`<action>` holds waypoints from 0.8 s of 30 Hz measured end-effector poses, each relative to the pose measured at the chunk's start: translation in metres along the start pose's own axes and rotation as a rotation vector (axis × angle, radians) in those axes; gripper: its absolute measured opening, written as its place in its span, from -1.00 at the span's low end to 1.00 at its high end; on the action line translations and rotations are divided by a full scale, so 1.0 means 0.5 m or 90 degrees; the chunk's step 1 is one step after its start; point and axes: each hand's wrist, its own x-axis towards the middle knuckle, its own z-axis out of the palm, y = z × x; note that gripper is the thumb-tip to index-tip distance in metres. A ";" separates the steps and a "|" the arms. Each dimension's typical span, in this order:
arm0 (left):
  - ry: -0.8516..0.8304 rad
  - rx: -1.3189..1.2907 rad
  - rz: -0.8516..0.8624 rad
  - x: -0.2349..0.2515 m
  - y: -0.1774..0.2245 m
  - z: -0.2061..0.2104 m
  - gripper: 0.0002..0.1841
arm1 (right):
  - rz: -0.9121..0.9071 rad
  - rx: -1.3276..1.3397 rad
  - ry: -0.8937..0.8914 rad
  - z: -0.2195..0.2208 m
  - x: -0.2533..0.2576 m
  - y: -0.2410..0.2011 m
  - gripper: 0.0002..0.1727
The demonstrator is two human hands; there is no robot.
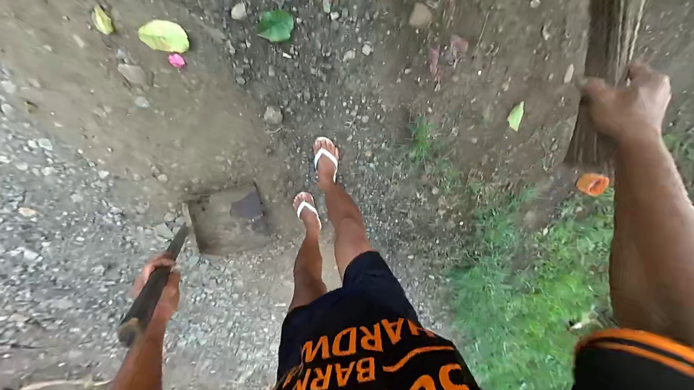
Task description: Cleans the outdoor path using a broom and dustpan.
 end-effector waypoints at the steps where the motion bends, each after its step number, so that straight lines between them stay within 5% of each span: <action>1: 0.007 -0.004 0.012 0.017 -0.009 0.009 -0.61 | -0.021 0.033 -0.018 -0.003 -0.046 -0.004 -0.36; 5: 0.012 -0.055 0.005 0.011 -0.027 0.011 -0.63 | -0.050 -0.035 -0.281 0.112 -0.289 0.055 -0.44; 9: 0.015 -0.111 0.006 0.005 -0.024 -0.001 -0.65 | -0.024 -0.266 -0.571 0.305 -0.375 0.103 -0.40; 13: -0.004 -0.084 0.041 0.028 -0.046 -0.022 -0.66 | -0.017 -0.296 -0.473 0.341 -0.331 0.091 -0.46; 20: 0.009 -0.008 0.029 0.057 -0.035 -0.031 -0.64 | 0.094 0.002 -0.110 0.103 -0.370 0.113 -0.31; 24: 0.016 -0.040 0.029 0.051 -0.018 -0.018 -0.62 | 0.012 0.157 -0.192 0.100 -0.375 0.050 -0.43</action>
